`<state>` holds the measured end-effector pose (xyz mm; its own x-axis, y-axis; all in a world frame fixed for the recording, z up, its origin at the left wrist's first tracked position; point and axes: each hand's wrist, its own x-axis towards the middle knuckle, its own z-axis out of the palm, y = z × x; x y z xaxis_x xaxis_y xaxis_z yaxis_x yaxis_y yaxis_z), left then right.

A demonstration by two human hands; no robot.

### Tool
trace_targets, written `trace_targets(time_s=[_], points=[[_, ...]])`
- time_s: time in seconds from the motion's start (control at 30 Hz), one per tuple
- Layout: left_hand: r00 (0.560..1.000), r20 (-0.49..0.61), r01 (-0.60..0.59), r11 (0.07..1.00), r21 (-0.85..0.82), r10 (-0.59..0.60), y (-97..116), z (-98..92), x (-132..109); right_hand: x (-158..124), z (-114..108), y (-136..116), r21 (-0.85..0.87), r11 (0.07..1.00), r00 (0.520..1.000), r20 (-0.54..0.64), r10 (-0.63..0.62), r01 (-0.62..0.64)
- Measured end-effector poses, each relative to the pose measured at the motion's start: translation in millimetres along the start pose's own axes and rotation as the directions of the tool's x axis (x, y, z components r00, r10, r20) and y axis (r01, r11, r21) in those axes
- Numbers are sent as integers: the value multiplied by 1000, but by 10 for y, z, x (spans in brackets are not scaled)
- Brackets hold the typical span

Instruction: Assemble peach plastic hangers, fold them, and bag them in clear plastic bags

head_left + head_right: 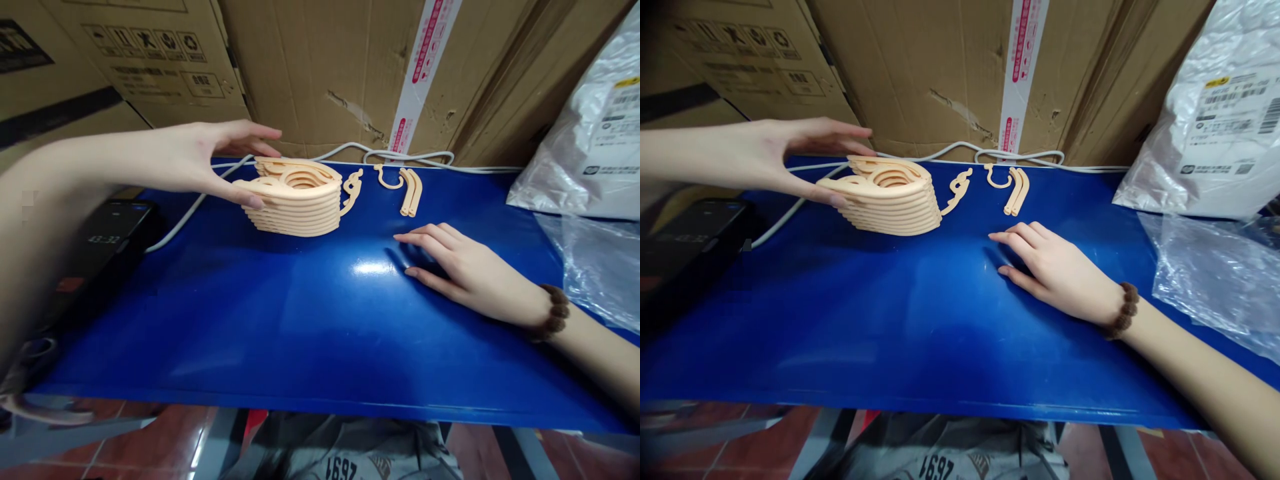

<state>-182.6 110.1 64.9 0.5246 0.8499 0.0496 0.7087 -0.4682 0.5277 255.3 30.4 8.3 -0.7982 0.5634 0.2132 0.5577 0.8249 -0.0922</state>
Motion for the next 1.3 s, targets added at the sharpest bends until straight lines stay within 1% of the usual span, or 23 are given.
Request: trace_targets(time_s=[0.07,0.17,0.27,0.57,0.87,1.07,1.23,1.3], points=[[999,-27,41,999,19,-41,80,14,-55,-2,5,2,-11,1000,1000,-1,-6,6],[989,-116,101,992,74,-92,246,67,-142,-11,14,8,-30,999,1000,-6,-13,13],[985,-148,102,990,94,-88,326,106,-184,-27,14,13,-37,999,1000,-3,-14,13],[988,-152,17,982,189,12,161,98,-133,-23,18,19,-51,999,1000,-2,-20,20],[983,-141,-79,966,247,117,98,89,-122,-17,18,9,-59,998,1000,1,-25,25],[985,-148,-50,963,263,92,122,85,-125,-16,17,16,-56,998,1000,-2,-21,21],[992,-124,47,973,225,-19,178,68,-119,-14,23,12,-62,998,1000,-3,-26,26],[992,-115,70,972,224,-45,190,67,-118,-15,20,9,-64,998,1000,-4,-28,28]])
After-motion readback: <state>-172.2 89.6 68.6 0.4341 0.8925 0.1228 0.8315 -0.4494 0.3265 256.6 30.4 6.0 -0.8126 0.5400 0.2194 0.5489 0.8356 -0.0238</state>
